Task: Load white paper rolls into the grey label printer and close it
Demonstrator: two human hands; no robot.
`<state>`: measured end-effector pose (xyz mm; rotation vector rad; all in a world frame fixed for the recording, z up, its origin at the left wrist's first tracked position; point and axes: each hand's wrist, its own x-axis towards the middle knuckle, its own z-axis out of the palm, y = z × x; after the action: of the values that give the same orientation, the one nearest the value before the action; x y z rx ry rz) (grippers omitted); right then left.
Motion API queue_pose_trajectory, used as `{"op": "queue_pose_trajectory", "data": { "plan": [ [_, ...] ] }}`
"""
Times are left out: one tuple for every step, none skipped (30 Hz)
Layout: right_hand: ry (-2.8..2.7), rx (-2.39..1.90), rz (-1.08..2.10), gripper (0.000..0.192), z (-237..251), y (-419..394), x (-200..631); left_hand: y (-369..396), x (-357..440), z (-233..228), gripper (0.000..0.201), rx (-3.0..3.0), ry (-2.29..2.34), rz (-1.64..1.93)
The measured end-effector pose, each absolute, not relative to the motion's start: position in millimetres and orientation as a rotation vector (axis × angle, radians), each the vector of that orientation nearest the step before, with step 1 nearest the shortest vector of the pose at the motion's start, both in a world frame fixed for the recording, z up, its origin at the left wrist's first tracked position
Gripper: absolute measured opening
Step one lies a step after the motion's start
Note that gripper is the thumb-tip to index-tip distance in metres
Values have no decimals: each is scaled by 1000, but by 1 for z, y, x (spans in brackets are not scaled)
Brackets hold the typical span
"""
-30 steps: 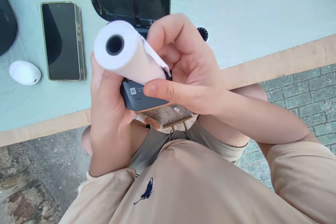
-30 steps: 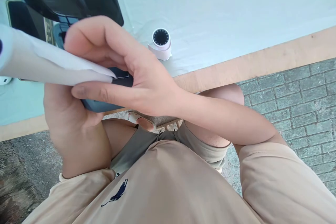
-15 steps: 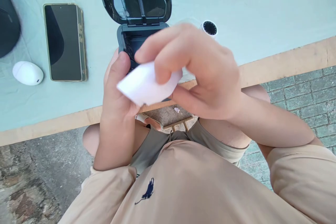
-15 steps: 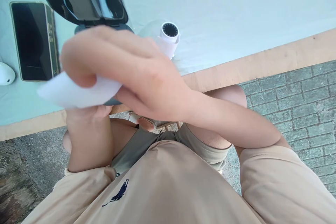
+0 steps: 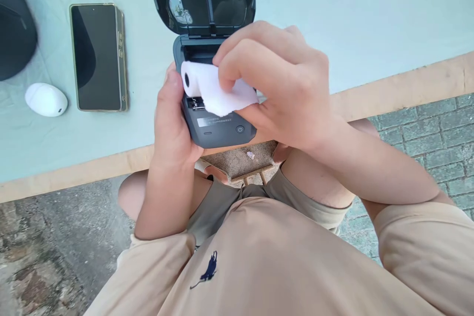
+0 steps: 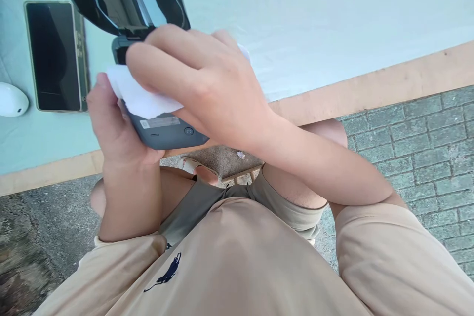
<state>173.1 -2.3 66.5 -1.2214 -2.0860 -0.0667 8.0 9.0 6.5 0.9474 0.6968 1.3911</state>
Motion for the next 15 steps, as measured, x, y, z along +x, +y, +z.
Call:
{"op": "queue_pose_trajectory", "data": {
  "plan": [
    [-2098,-1260,-54,39,69,-2,175,10,7,6,62,972,711,1381],
    [-2110,-1271,-43,39,72,-1,179,10,6,4,61,981,719,1373],
    [-2126,-1251,-30,39,74,0,182,11,6,2,61,974,716,1366],
    [-2145,-1202,-24,38,76,1,186,11,6,0,64,963,698,1362],
    [-2163,-1143,-28,38,76,2,189,12,6,-3,68,952,677,1359],
    [-2163,-1105,-41,38,75,3,191,12,6,-6,73,948,660,1361],
    [-2139,-1093,-66,39,73,4,192,13,6,-9,75,954,655,1370],
    [-2097,-1113,-93,39,70,5,192,13,6,-10,73,965,666,1367],
    [-2058,-1144,-116,39,67,6,191,13,7,-11,67,970,691,1361],
    [-2031,-1162,-138,38,63,7,190,13,7,-9,59,965,724,1349],
    [-2025,-1163,-157,38,60,9,190,12,7,-6,54,959,749,1333],
    [-2036,-1155,-170,39,57,10,190,11,8,-2,53,956,754,1326],
    [-2066,-1136,-174,39,55,11,192,10,8,4,54,953,746,1335],
    [-2092,-1119,-174,40,54,12,193,8,8,10,55,945,738,1330],
    [-2108,-1090,-182,39,54,12,196,7,8,16,57,938,731,1338]
  ]
}}
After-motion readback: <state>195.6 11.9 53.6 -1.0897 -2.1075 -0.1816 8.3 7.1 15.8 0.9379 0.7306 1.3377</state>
